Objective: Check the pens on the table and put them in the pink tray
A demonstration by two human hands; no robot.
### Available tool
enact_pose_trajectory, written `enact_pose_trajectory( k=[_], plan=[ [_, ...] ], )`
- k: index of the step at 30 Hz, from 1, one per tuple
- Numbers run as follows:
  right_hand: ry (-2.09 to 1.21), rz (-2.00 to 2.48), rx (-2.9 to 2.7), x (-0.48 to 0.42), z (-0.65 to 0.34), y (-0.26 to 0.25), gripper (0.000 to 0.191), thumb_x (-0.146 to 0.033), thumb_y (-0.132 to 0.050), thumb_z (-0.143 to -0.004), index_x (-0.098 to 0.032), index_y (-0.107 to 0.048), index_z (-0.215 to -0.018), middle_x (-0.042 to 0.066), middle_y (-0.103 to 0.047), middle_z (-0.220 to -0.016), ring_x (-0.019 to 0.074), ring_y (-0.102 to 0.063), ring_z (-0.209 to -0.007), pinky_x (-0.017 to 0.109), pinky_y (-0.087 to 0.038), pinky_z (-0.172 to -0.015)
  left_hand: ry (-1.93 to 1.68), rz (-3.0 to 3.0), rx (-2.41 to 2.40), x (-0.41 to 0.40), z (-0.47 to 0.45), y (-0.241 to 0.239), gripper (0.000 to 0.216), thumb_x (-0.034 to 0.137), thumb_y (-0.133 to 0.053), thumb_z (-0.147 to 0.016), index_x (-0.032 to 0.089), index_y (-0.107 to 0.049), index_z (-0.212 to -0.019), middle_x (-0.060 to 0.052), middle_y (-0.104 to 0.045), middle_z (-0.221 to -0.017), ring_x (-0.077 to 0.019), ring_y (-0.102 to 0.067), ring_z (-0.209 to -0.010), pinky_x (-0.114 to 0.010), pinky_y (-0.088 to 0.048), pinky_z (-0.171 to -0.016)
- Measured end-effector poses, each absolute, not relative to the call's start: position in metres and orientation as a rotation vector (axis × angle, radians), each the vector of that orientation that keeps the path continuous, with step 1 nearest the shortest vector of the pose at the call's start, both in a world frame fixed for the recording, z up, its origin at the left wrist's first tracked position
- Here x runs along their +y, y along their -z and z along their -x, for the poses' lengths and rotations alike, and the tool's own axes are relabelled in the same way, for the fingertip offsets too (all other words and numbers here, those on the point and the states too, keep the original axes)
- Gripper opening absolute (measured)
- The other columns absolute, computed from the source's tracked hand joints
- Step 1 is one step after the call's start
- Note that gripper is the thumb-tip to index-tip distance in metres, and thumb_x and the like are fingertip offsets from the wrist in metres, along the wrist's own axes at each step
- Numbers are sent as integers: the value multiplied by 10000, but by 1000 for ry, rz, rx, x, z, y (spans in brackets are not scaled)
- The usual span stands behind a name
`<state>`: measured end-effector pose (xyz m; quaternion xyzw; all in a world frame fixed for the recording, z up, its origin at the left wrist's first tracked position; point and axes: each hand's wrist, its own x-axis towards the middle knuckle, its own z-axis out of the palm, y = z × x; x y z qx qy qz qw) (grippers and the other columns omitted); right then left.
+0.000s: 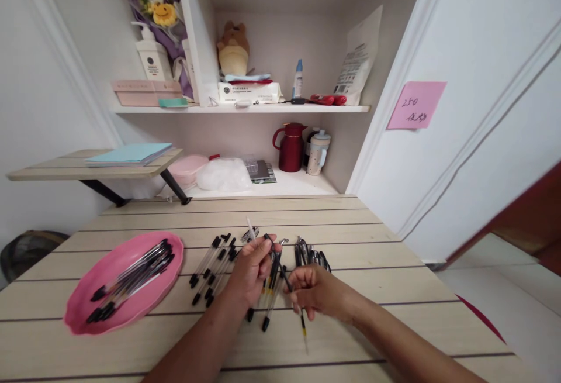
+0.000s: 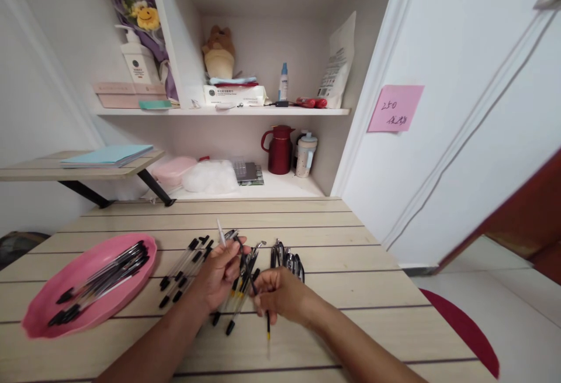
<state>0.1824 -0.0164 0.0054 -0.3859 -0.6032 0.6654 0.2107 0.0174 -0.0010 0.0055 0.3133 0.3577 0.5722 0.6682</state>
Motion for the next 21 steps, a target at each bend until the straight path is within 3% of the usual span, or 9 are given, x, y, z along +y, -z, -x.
enact_pose_trajectory(
  k=[5, 8, 12, 16, 21],
  plan=[
    [-1815, 1094, -1700, -17, -186, -11, 65, -127, -526, -581, -153, -497, -634, -42, -551, -522, 54, -455, -399, 155, -321, -373, -1307, -789, 874, -2, -14, -9, 313, 284, -654, -636, 114, -598, -892, -25, -604, -716, 18, -272, -358, -153, -135, -341],
    [-1596, 1151, -1556, -9, -183, -20, 79, -192, -526, -638, -171, -468, -686, -55, -524, -508, 54, -429, -379, 165, -304, -369, -1245, -864, 956, -6, -21, -6, 310, 279, -663, -621, 112, -616, -878, 16, -554, -602, 12, -251, -356, -163, -135, -354],
    [-1276, 1122, -1536, 6, -174, -28, 196, -304, -600, -645, -162, -537, -766, -60, -481, -517, 55, -387, -411, 183, -306, -399, -1149, -969, 1022, -13, -30, -5, 251, 277, -674, -595, 112, -629, -779, 80, -391, -438, -7, -227, -360, -178, -135, -370],
    [-1189, 1118, -1616, 11, -169, -29, 161, -297, -595, -657, -138, -581, -644, -35, -490, -511, 63, -390, -452, 194, -305, -435, -1061, -1040, 1046, -15, -31, -7, 212, 303, -656, -608, 114, -617, -695, 89, -347, -407, -10, -202, -356, -190, -122, -386],
    [-1198, 1085, -1589, 12, -171, -30, 163, -302, -606, -647, -142, -577, -633, -32, -509, -522, 71, -416, -468, 197, -332, -454, -1032, -1087, 1003, -16, -29, -7, 269, 349, -634, -631, 127, -617, -781, 81, -360, -431, -21, -204, -367, -195, -112, -389]
  ],
)
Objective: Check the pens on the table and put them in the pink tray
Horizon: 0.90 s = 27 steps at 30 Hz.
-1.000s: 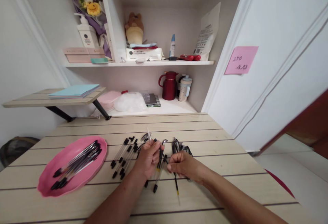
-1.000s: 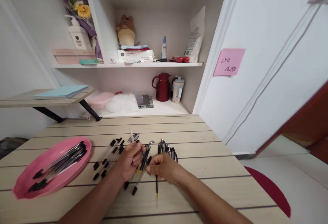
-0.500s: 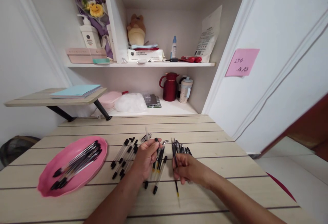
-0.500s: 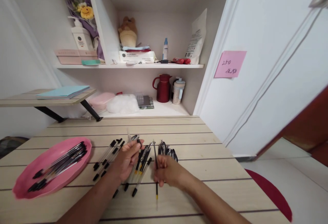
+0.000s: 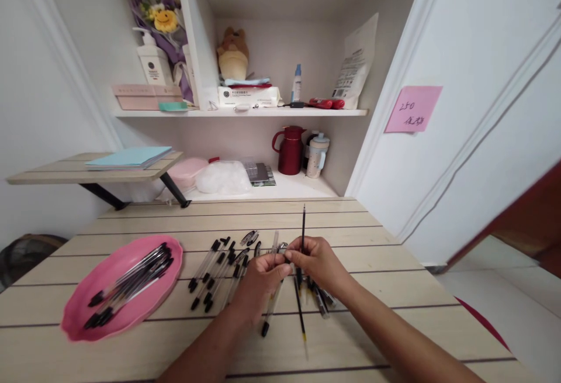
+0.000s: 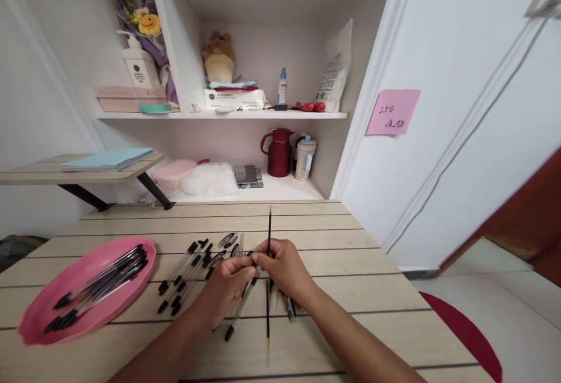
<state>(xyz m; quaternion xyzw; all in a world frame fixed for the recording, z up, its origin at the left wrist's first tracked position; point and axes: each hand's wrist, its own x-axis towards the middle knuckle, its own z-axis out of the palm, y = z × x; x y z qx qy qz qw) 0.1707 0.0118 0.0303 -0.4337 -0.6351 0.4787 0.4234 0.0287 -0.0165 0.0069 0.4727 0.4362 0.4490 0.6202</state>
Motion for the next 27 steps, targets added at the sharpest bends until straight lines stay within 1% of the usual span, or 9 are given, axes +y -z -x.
enact_pose_trajectory(
  k=[2, 4, 6, 8, 11, 16, 21, 27],
  plan=[
    [-1187, 1094, -1566, 13, -174, -35, 180, -319, -607, -649, -142, -575, -642, -34, -507, -509, 68, -403, -448, 196, -322, -436, -1040, -1095, 962, -18, -29, -7, 305, 401, -594, -664, 133, -610, -807, 53, -441, -505, -21, -217, -376, -197, -119, -386],
    [-1139, 1110, -1518, 14, -177, -43, 205, -345, -607, -653, -142, -575, -657, -39, -496, -490, 65, -386, -422, 194, -303, -409, -1051, -1104, 920, -19, -29, -8, 350, 455, -526, -709, 137, -603, -834, 11, -524, -632, -17, -238, -383, -198, -131, -383],
    [-1072, 1113, -1447, 16, -180, -53, 230, -373, -601, -660, -144, -576, -678, -42, -488, -485, 64, -380, -407, 195, -295, -393, -1054, -1124, 889, -20, -28, -8, 386, 476, -457, -751, 139, -598, -875, -13, -548, -708, -16, -248, -385, -200, -135, -382],
    [-1024, 1096, -1382, 18, -181, -61, 247, -389, -595, -669, -145, -577, -700, -39, -492, -499, 62, -381, -401, 197, -298, -389, -1034, -1153, 873, -20, -29, -8, 391, 466, -429, -774, 140, -593, -917, -12, -542, -695, -18, -242, -381, -203, -127, -382],
    [-1026, 1054, -1348, 18, -178, -69, 257, -393, -598, -669, -142, -574, -717, -33, -500, -516, 58, -378, -397, 197, -299, -384, -1004, -1178, 871, -22, -30, -9, 387, 453, -435, -777, 132, -599, -916, -7, -533, -652, -23, -241, -381, -209, -118, -385],
    [-1023, 1022, -1407, 17, -170, -69, 260, -389, -594, -673, -133, -580, -714, -25, -487, -515, 61, -373, -411, 194, -298, -383, -981, -1157, 884, -23, -31, -11, 394, 470, -478, -741, 132, -612, -891, -1, -535, -612, -28, -249, -372, -215, -111, -388],
    [-983, 1035, -1462, 18, -172, -67, 245, -376, -602, -667, -133, -584, -695, -32, -470, -509, 59, -367, -419, 191, -292, -387, -978, -1164, 887, -23, -31, -12, 400, 472, -478, -738, 129, -613, -893, 5, -531, -600, -27, -251, -374, -214, -118, -393],
    [-1165, 1048, -1493, 14, -168, -58, 238, -363, -628, -633, -138, -567, -678, -50, -457, -464, 53, -356, -387, 186, -265, -367, -1032, -1171, 881, -24, -31, -10, 367, 451, -486, -746, 123, -605, -858, 4, -519, -596, -25, -243, -382, -208, -115, -390]
  ],
)
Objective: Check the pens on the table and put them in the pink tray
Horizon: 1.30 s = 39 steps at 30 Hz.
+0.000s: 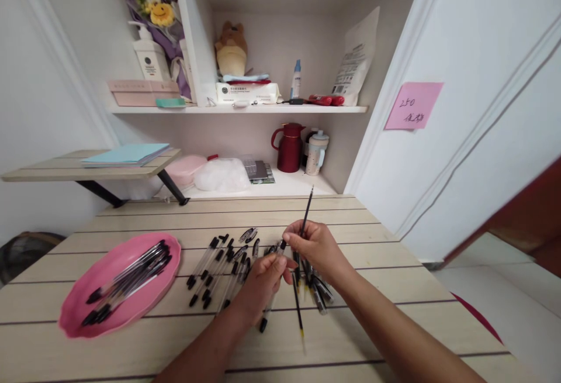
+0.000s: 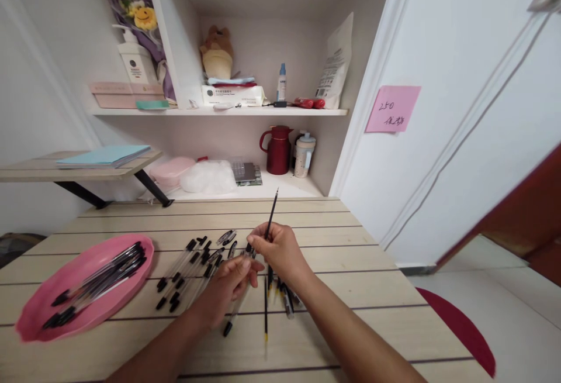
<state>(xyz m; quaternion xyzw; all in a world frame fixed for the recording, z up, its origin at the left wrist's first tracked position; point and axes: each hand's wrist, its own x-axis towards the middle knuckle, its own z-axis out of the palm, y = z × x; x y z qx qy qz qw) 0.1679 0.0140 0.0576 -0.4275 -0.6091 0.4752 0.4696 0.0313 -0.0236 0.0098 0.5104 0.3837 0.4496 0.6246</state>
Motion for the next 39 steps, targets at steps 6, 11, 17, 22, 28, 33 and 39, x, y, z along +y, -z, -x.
enact_pose_trajectory(
  k=[6, 11, 17, 22, 28, 33, 39],
  plan=[
    [-1176, 1030, -1509, 9, -165, -49, 210, -343, -606, -657, -140, -562, -688, -25, -518, -489, 57, -362, -397, 186, -261, -369, -1131, -1074, 856, -26, -32, -6, 333, 432, -511, -742, 166, -539, -940, 30, -509, -584, -18, -207, -362, -198, -93, -382],
    [-1177, 1019, -1558, 7, -170, -57, 209, -350, -595, -677, -149, -546, -701, -33, -503, -509, 55, -364, -406, 182, -289, -379, -1187, -1055, 911, -28, -33, -11, 296, 450, -501, -740, 158, -551, -740, 41, -450, -514, -32, -222, -379, -196, -116, -382],
    [-1253, 897, -1421, 9, -182, -78, 274, -429, -454, -783, -160, -485, -829, 35, -596, -754, 92, -522, -547, 211, -393, -498, -1162, -999, 943, -26, -34, -14, 305, 458, -542, -704, 164, -578, -781, 48, -419, -491, -45, -243, -389, -192, -128, -377],
    [-1160, 936, -1437, 5, -184, -83, 261, -403, -511, -761, -144, -533, -750, 16, -574, -605, 91, -498, -529, 213, -386, -515, -1138, -1025, 942, -27, -35, -13, 300, 442, -532, -718, 154, -588, -779, 53, -416, -485, -34, -226, -365, -194, -121, -368],
    [-1171, 925, -1425, 4, -183, -81, 273, -419, -530, -740, -146, -540, -744, 6, -567, -577, 92, -496, -510, 214, -388, -495, -1109, -1037, 928, -26, -34, -12, 321, 442, -535, -714, 145, -538, -594, 47, -410, -474, -32, -230, -371, -192, -127, -370],
    [-1183, 937, -1449, 6, -183, -78, 285, -429, -538, -730, -144, -548, -745, 1, -554, -552, 92, -481, -492, 213, -377, -475, -1109, -1062, 919, -26, -33, -12, 356, 440, -534, -714, 146, -497, -517, 48, -389, -458, -33, -230, -378, -194, -129, -378],
    [-1149, 933, -1512, 3, -184, -81, 263, -408, -540, -738, -146, -564, -738, -15, -528, -527, 89, -474, -486, 208, -364, -473, -1115, -1077, 930, -26, -33, -9, 315, 440, -538, -713, 145, -535, -601, 52, -390, -474, -32, -217, -382, -200, -117, -391]
  ],
)
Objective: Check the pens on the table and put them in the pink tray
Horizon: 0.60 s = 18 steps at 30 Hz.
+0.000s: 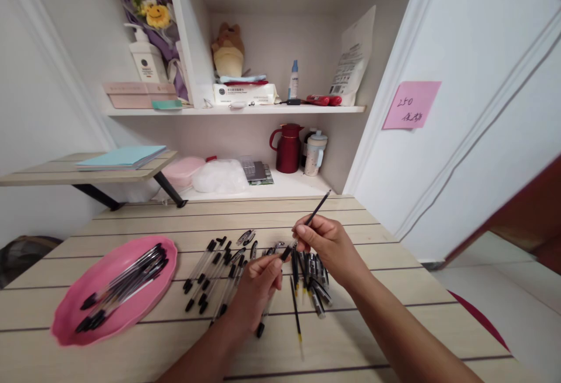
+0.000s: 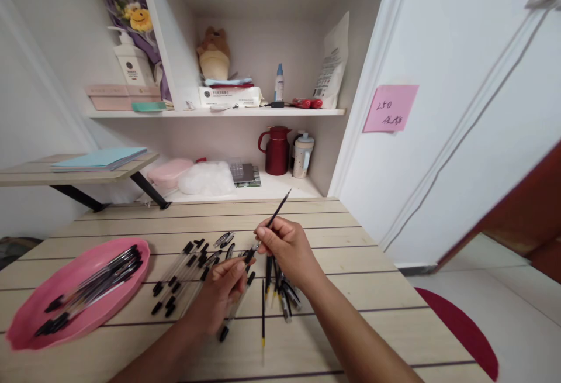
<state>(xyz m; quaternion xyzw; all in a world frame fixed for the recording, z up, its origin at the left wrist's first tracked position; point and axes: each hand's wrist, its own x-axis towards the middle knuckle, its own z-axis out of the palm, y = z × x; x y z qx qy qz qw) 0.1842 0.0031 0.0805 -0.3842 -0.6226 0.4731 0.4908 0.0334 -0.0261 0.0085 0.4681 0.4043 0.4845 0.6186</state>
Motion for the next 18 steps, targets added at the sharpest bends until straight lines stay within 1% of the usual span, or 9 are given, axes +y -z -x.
enact_pose_trajectory(
  k=[4, 6, 10, 13, 16, 18],
  plan=[
    [-1124, 948, -1529, 3, -186, -81, 250, -397, -552, -730, -148, -573, -736, -18, -528, -561, 87, -485, -485, 206, -363, -470, -1126, -1135, 934, -25, -33, -6, 348, 423, -515, -740, 141, -492, -538, 50, -353, -460, -37, -226, -400, -206, -136, -405],
    [-1121, 943, -1524, 4, -187, -81, 244, -392, -552, -732, -149, -574, -736, -18, -535, -578, 83, -486, -483, 203, -360, -468, -1143, -1143, 940, -26, -33, -6, 343, 416, -508, -747, 141, -496, -543, 50, -355, -463, -37, -226, -401, -209, -142, -409],
    [-1137, 936, -1525, 3, -184, -78, 244, -390, -548, -736, -147, -576, -735, -10, -554, -608, 70, -469, -462, 195, -352, -449, -1152, -1126, 943, -27, -34, -10, 297, 427, -534, -720, 136, -571, -669, 50, -376, -469, -41, -237, -398, -209, -143, -405],
    [-1160, 917, -1569, 2, -180, -74, 249, -394, -560, -724, -146, -582, -719, -5, -558, -596, 84, -491, -478, 205, -382, -470, -1158, -1109, 952, -27, -34, -12, 302, 435, -549, -702, 139, -593, -737, 53, -386, -469, -44, -246, -401, -205, -148, -402],
    [-1190, 904, -1587, 3, -178, -71, 261, -398, -582, -703, -146, -590, -772, 3, -574, -617, 106, -529, -521, 222, -408, -505, -1151, -1090, 948, -26, -34, -11, 309, 445, -546, -700, 139, -575, -670, 55, -388, -470, -40, -239, -398, -203, -144, -397],
    [-1243, 898, -1554, 4, -178, -71, 299, -395, -595, -693, -153, -578, -867, 14, -595, -711, 100, -536, -529, 225, -413, -510, -1129, -1070, 919, -26, -34, -9, 318, 446, -538, -707, 139, -550, -625, 57, -379, -467, -36, -220, -394, -203, -127, -392]
  ],
)
